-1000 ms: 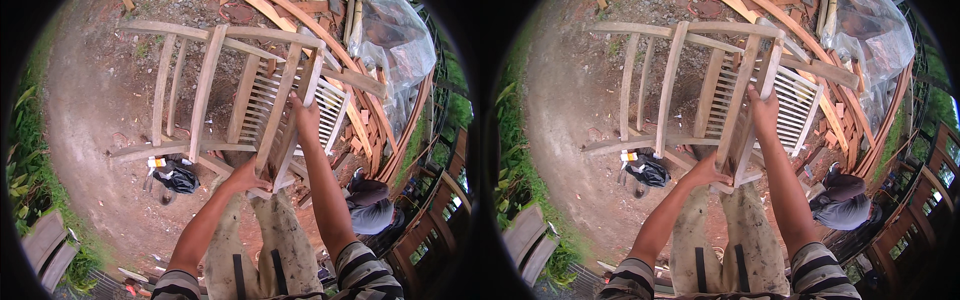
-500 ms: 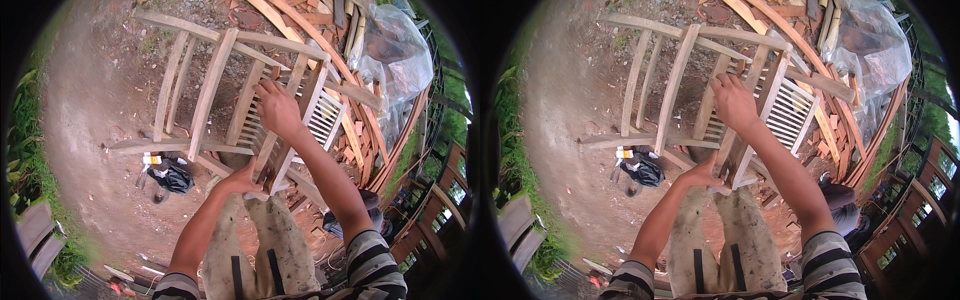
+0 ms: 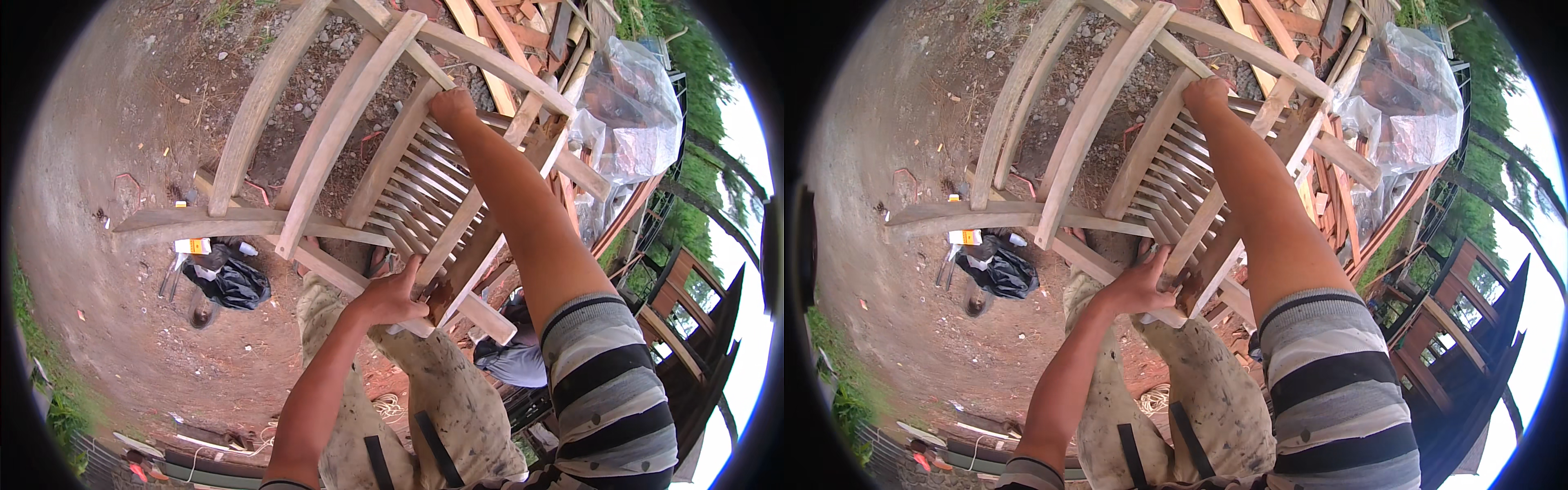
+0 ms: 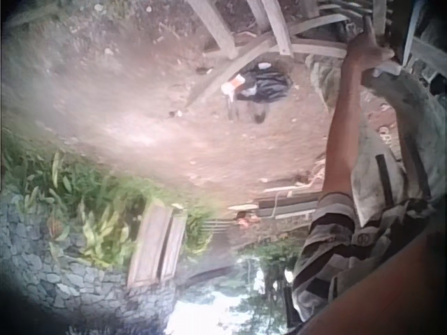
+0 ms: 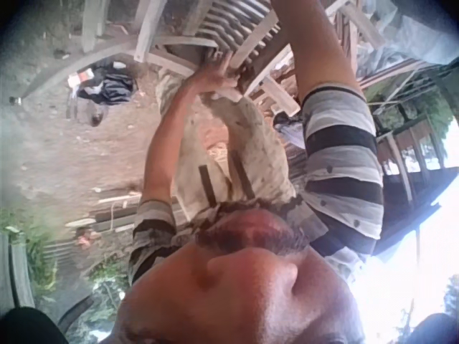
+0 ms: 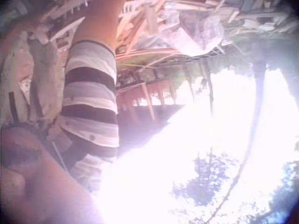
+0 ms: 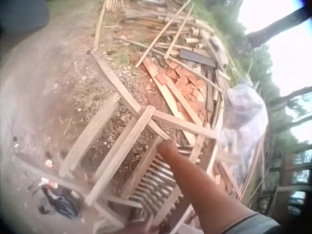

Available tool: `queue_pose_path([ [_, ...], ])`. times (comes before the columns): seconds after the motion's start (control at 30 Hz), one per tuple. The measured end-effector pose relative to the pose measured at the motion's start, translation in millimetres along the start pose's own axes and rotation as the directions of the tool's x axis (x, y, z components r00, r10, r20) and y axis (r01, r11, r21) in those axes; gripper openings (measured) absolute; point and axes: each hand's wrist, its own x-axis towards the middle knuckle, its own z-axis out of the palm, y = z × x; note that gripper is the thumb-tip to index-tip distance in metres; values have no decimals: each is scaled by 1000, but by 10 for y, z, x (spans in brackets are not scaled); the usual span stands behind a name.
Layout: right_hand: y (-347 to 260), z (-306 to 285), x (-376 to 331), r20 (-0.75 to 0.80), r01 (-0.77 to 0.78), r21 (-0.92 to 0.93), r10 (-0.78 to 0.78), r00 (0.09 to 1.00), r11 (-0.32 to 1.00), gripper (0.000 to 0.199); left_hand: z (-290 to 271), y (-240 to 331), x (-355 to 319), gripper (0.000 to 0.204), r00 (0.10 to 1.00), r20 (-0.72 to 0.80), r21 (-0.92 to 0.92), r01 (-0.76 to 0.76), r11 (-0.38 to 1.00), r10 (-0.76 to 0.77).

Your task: The person applies glue to the joints of a wooden chair frame and attaches wooden slats to the seat. They then use a sanding block to smooth the edges of the slats and frame.

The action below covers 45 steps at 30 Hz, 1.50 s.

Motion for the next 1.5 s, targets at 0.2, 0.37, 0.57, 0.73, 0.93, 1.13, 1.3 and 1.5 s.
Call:
queue_pose_path([
  [0.2,39,-107,-128,-90,-24,-17,23,996,1000,31,105,-110,29,97,996,-89,-15,-27,1000,25],
  [0.37,128,-186,-279,-70,-70,34,72,995,997,32,-73,95,19,95,1000,-3,17,13,1000,-13],
  [0.57,54,-613,-1127,-587,130,144,-21,810,981,35,-154,207,-139,77,994,-104,-105,20,994,-32],
  [0.73,-50,-783,-2596,-638,436,520,-5,770,734,41,168,272,-388,47,905,-419,-81,51,995,-81],
  [0.93,-337,-209,-3773,-451,368,651,-52,891,664,64,429,309,-472,30,817,-572,12,96,995,-73],
  [1.13,-822,320,-3971,-546,456,582,-92,833,673,49,212,217,-396,26,877,-426,-187,156,970,-223],
  [1.3,-968,421,-4025,-593,467,627,-7,805,623,53,152,195,-327,32,851,-467,-199,164,966,-241],
  [1.5,-1035,753,-4401,-546,436,815,252,799,382,55,475,459,-20,63,778,-623,-8,97,995,-80],
])
